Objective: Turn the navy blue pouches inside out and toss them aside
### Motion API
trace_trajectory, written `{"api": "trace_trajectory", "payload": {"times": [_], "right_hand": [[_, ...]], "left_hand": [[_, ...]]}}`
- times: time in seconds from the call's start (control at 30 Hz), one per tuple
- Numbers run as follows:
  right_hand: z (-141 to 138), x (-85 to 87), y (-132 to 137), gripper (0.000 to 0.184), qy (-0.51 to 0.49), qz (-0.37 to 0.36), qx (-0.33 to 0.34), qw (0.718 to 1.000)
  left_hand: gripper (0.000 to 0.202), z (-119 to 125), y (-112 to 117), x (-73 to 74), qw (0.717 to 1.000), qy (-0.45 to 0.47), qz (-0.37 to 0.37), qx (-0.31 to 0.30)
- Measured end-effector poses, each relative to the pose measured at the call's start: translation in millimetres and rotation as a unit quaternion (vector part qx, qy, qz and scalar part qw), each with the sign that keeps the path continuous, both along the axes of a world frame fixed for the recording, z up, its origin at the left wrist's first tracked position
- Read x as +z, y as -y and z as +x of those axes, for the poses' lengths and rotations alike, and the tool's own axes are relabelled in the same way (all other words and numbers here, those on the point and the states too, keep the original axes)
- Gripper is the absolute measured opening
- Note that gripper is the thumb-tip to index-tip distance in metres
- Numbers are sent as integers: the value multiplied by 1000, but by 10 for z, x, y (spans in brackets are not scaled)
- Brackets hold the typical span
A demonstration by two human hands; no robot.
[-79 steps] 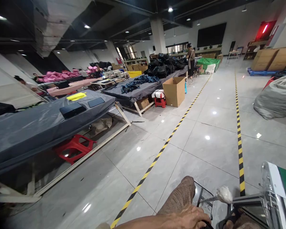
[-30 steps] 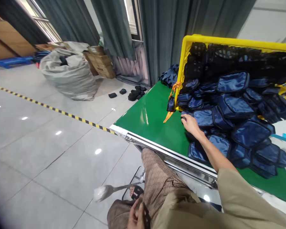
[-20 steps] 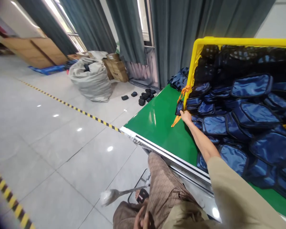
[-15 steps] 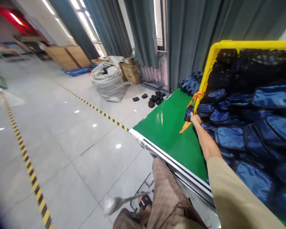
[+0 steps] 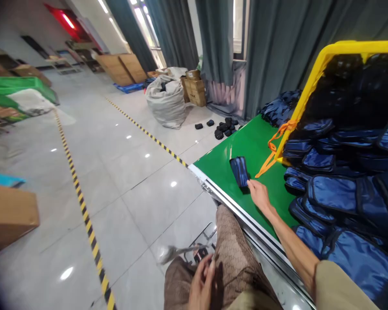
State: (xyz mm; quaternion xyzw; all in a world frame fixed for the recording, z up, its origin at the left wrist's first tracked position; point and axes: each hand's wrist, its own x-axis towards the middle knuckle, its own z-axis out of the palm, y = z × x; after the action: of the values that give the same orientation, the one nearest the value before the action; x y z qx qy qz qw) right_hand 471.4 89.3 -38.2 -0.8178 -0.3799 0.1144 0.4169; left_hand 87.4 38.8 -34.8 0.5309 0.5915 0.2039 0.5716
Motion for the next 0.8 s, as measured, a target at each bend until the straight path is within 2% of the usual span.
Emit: {"api": "trace_trajectory", "payload": {"times": [0.07, 0.13, 0.17, 0.23, 0.3, 0.37, 0.43, 0.5, 0.57, 0.67, 0.73, 0.8], "right_hand": [[-486, -77, 264, 42, 28, 86, 85, 992], [-857, -142, 534, 39, 49, 155, 164, 973], [-996, -171, 660, 39, 52, 173, 200, 963], [-1191, -222, 880, 40, 47, 190, 273, 942], [-1306, -257, 1050, 42, 27, 183, 324, 928], [-1377, -250, 1163, 42, -1, 151, 347, 926], [-1449, -165, 1219, 42, -30, 102, 356, 928], [-1563, 10, 1222, 48, -64, 67, 360, 928], [-1732, 239, 1175, 53, -99, 49, 334, 936], [-1991, 513, 1023, 46, -110, 29, 246, 963], [-2057, 564, 891, 46, -93, 31, 205, 974], [-1987, 512, 759, 50, -83, 46, 174, 980]], "left_hand": [[96, 149, -120, 353, 994, 103, -38, 10], [93, 270, -254, 656, 978, 195, -64, 44], [96, 310, -317, 768, 966, 236, -88, 62], [95, 343, -410, 897, 946, 289, -121, 88], [86, 326, -432, 919, 948, 280, -110, 102], [77, 290, -378, 877, 965, 236, -66, 99], [69, 264, -267, 821, 982, 173, 9, 71], [60, 264, -136, 779, 991, 100, 88, 22], [48, 286, -19, 757, 988, 33, 149, -24], [38, 308, 99, 731, 977, -27, 199, -67], [36, 276, 149, 702, 971, -41, 219, -91], [36, 197, 192, 664, 960, -38, 253, -117]]}}
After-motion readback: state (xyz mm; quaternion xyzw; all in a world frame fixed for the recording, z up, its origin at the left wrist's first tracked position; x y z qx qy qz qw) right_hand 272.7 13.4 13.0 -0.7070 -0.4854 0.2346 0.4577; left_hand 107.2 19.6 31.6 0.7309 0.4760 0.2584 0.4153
